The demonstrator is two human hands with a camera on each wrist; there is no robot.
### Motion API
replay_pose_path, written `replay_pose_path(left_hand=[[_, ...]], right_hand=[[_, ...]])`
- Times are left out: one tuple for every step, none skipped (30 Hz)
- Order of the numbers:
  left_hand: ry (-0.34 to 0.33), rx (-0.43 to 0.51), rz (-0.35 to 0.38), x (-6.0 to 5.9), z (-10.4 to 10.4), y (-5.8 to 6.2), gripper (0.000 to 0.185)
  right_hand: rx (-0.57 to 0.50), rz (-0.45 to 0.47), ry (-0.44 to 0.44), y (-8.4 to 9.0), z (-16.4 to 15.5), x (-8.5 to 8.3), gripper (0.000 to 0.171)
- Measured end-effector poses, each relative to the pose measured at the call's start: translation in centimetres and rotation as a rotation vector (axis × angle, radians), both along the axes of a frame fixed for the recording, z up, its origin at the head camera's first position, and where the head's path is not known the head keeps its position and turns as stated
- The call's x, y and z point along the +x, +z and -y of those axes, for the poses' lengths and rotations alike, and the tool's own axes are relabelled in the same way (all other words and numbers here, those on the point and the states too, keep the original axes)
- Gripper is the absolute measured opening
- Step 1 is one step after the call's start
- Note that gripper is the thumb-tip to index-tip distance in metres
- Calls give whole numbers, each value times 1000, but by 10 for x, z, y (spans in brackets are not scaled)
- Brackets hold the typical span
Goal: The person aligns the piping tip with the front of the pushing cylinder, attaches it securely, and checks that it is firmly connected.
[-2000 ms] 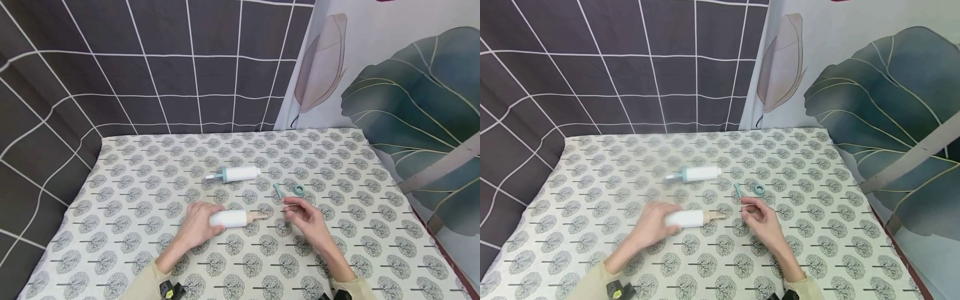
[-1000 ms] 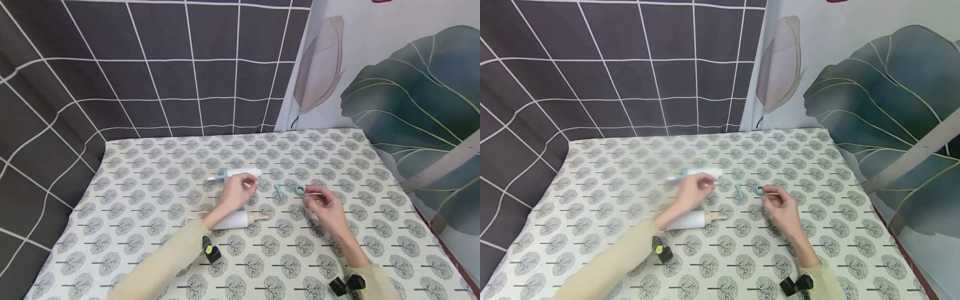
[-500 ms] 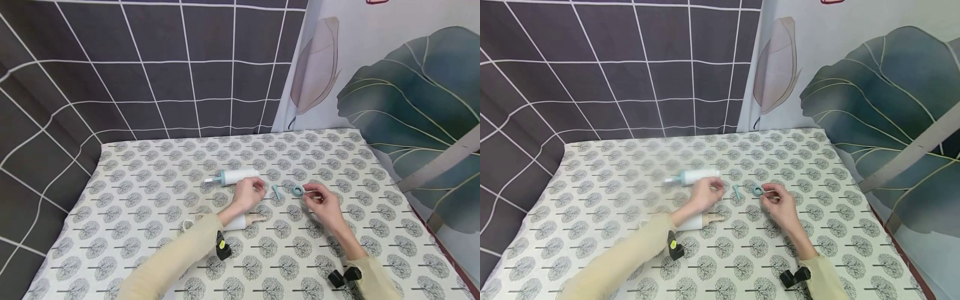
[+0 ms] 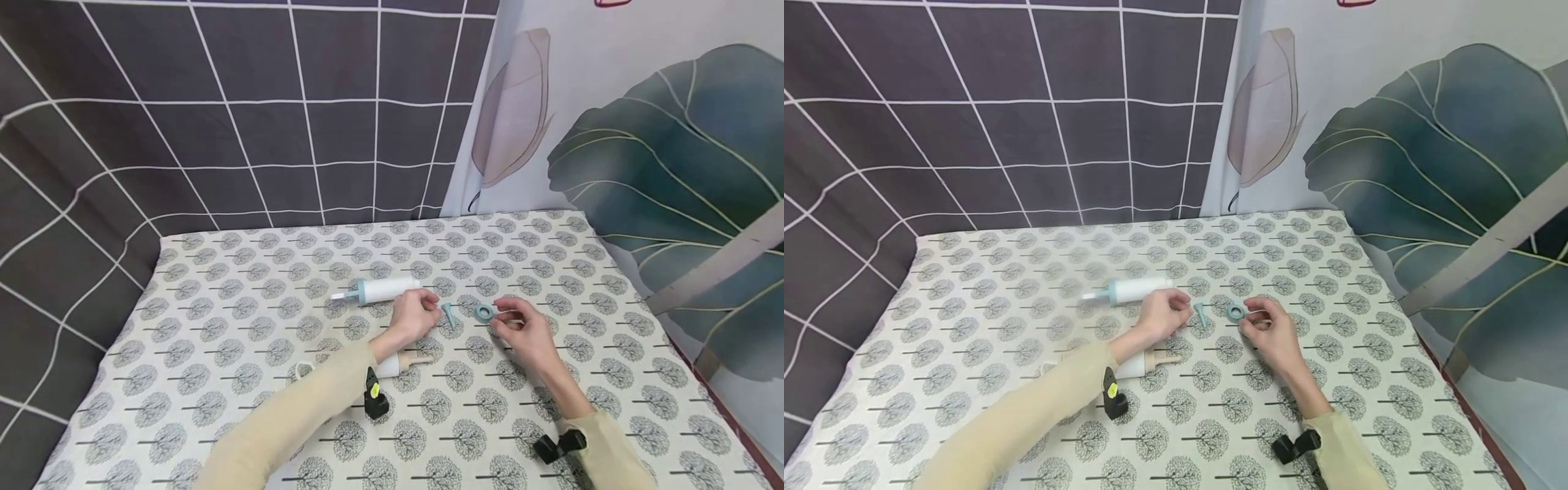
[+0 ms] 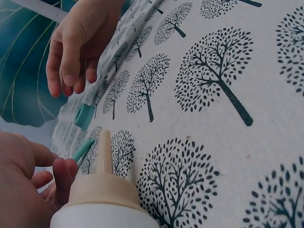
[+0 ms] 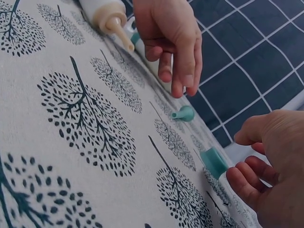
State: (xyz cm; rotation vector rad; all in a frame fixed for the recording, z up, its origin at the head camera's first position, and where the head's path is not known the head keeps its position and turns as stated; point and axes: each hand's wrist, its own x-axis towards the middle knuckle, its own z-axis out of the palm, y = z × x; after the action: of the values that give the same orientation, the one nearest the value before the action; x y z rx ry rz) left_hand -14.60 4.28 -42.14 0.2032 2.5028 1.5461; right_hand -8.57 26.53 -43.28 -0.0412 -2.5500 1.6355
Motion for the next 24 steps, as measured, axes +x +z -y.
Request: replay_pose_path(left_hand=[[-1, 0, 2, 0, -1, 0, 26], [-1, -1, 3, -1, -2, 0, 26], [-3, -3, 6, -1, -3, -1, 27], [-1, -6, 7, -1, -4, -1, 27], [2, -10, 10, -2, -5, -2, 27], [6, -18, 9, -2, -6, -2, 27], [10, -26, 7, -2, -6, -3, 27], [15, -35, 4, -2, -7, -3, 28], [17, -41, 0, -2, -8, -4, 28], [19, -50, -11, -2, -9, -4, 28], [19, -58, -22, -2, -9, -5, 28], [17, -64, -36, -2, -10, -5, 28], [15, -69, -49, -2, -10, -6, 27], [12, -71, -60, -2, -11, -6, 27], [10, -75, -73, -2, -11, -7, 27], [10, -81, -84, -2, -12, -8, 26], [11, -83, -86, -2, -12, -8, 26], [10, -84, -86, -3, -13, -9, 26], [9, -84, -89, -3, -13, -10, 26], [8, -84, -86, -3, -13, -10, 26], [8, -87, -85, -3, -13, -11, 26], [7, -89, -81, -3, -14, -11, 27], [8, -91, -79, -3, -14, -11, 27], [8, -91, -78, -3, -14, -11, 27]], right_hand=[[6, 0, 1, 0, 0, -1, 41], [14, 1, 4, 0, -1, -1, 41], [18, 2, 8, 0, -1, -2, 41], [25, 2, 13, 0, -2, -3, 41], [34, 6, 17, 0, -2, -3, 42], [42, 11, 21, 1, -2, -4, 42], [50, 15, 26, 1, -2, -5, 42], [61, 20, 31, 1, -3, -5, 43], [69, 23, 35, 2, -3, -6, 43], [80, 27, 38, 2, -3, -7, 44], [86, 30, 38, 2, -3, -7, 44], [89, 30, 41, 2, -3, -8, 44], [95, 26, 43, 2, -4, -9, 44], [101, 24, 44, 1, -4, -10, 44], [104, 22, 46, 1, -4, -11, 44], [108, 20, 48, 0, -4, -12, 44], [111, 17, 51, 0, -4, -13, 43], [115, 15, 54, -1, -4, -14, 43], [116, 15, 55, -2, -4, -14, 43], [116, 16, 58, -3, -4, -15, 43], [117, 11, 62, -3, -4, -16, 43], [119, 13, 64, -4, -4, -16, 43], [120, 10, 67, -4, -4, -17, 43], [124, 9, 69, -5, -4, -17, 43]])
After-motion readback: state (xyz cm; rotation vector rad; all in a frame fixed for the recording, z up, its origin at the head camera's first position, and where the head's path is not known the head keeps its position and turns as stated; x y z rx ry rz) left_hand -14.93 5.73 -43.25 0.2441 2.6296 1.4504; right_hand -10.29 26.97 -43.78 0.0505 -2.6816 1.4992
